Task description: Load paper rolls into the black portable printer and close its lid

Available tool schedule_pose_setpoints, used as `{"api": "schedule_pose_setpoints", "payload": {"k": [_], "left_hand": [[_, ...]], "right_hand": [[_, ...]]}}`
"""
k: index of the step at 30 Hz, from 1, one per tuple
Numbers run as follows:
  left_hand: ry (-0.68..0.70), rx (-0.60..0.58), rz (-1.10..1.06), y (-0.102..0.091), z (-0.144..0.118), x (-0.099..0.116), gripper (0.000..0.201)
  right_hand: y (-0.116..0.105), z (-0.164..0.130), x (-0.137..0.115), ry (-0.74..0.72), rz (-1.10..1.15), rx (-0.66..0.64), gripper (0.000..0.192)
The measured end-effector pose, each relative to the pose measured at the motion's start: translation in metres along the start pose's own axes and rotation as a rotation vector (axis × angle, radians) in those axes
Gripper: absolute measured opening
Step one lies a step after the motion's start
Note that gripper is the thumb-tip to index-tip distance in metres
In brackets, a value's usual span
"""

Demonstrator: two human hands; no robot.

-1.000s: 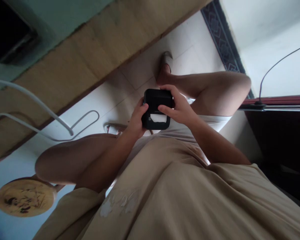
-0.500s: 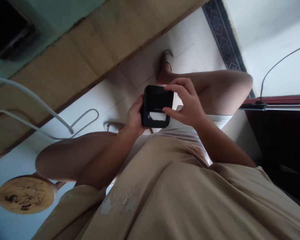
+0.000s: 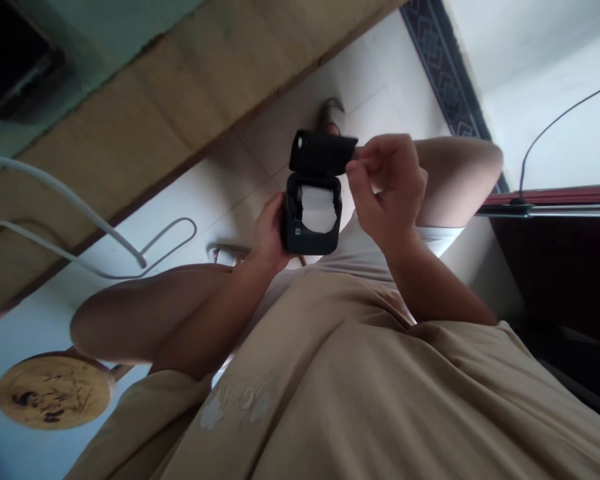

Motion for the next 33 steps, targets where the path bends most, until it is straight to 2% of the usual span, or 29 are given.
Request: {"api": "schedule_pose_setpoints", "payload": {"k": [2,4,8,11,14,19,21,26,33], "left_hand": [[-0.001,0.016,0.02,-0.001,0.0,-0.001,0.032],[0.001,0.0,0.022,-0.002,0.001,-0.002,0.037],[0.02,-0.048,-0.007,-0.001,0.002,-0.002,0.031],[0.038,-0.049,-0.017,-0.001,0.002,-0.003,0.024],[0.061,-0.041,-0.006,-0.002,0.002,-0.004,0.022],[0.016,0.041,-0.005,0.001,0.002,-0.004,0.028],[-0.03,0.07,-0.014,0.004,0.001,-0.004,0.035],[-0.109,0.06,-0.006,0.008,-0.003,-0.008,0.042],[-0.114,0.037,0.047,0.002,0.001,-0.014,0.043]], "right_hand": [[0.0,0.002,-0.004,-0.107,-0.079,0.046,0.028],[0.0,0.004,-0.006,-0.187,-0.168,0.007,0.026],[0.004,0.005,-0.003,-0.243,-0.277,-0.24,0.015],[0.008,0.003,0.002,-0.277,-0.39,-0.452,0.019],[0.008,0.004,-0.001,-0.264,-0.51,-0.598,0.024],[0.006,0.01,-0.015,-0.092,-0.73,-0.797,0.036],[0.006,0.011,-0.016,-0.04,-0.754,-0.821,0.043],[-0.002,0.007,-0.004,0.039,-0.627,-0.77,0.047],[-0.006,0.003,-0.003,-0.02,-0.707,-0.856,0.036]]}}
Point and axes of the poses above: each hand's wrist, its own z-axis towards the middle knuckle, its own y-axis out of the palm, x = y × z, the point moved 1 cm from there along z, towards the middle knuckle, and after that the axes turned 2 degrees about -y, right-handed, at the moved point
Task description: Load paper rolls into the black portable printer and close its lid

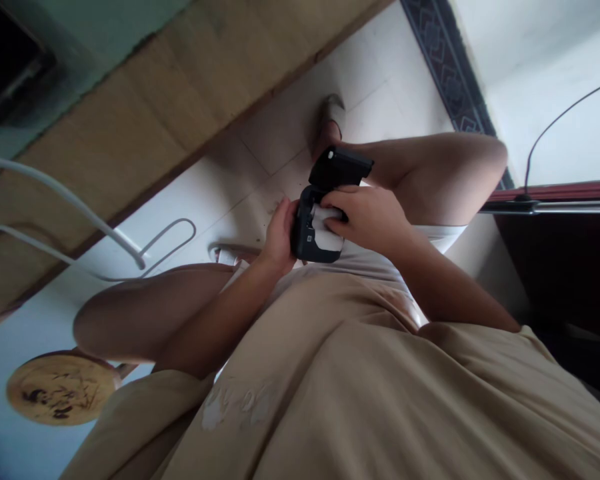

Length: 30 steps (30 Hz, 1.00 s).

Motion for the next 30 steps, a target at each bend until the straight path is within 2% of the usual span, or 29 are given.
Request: {"api": "schedule_pose_setpoints", "payload": {"k": [6,11,13,15,17,19,22,25,30], "left_hand": [[0.014,0.005,0.041,-0.005,0.003,-0.002,0.041],[0.013,-0.06,0.031,-0.002,0.002,-0.002,0.044],[0.009,-0.055,0.016,-0.001,0.001,-0.001,0.044],[0.014,-0.032,-0.006,0.001,-0.001,0.001,0.043],[0.023,-0.014,-0.032,0.002,-0.002,0.004,0.042],[0.035,-0.014,-0.051,0.003,-0.004,0.007,0.042],[0.059,-0.028,-0.068,0.004,-0.006,0.01,0.044],[0.078,-0.023,-0.073,0.005,-0.008,0.012,0.044],[0.063,-0.005,-0.062,0.006,-0.01,0.013,0.044]], "right_hand": [[0.003,0.004,-0.003,-0.007,0.013,-0.05,0.039],[-0.011,-0.002,0.005,-0.004,0.153,-0.041,0.049],[-0.018,-0.006,0.01,-0.002,0.351,-0.031,0.046],[-0.021,-0.012,0.014,0.001,0.713,-0.025,0.043],[-0.017,-0.017,0.016,-0.002,1.087,-0.04,0.044],[-0.01,-0.022,0.016,-0.02,1.306,-0.062,0.049],[0.0,-0.029,0.014,-0.042,1.334,-0.076,0.044],[0.001,-0.031,0.013,-0.069,1.314,-0.028,0.041],[-0.027,-0.015,0.012,-0.17,1.249,0.146,0.044]]}}
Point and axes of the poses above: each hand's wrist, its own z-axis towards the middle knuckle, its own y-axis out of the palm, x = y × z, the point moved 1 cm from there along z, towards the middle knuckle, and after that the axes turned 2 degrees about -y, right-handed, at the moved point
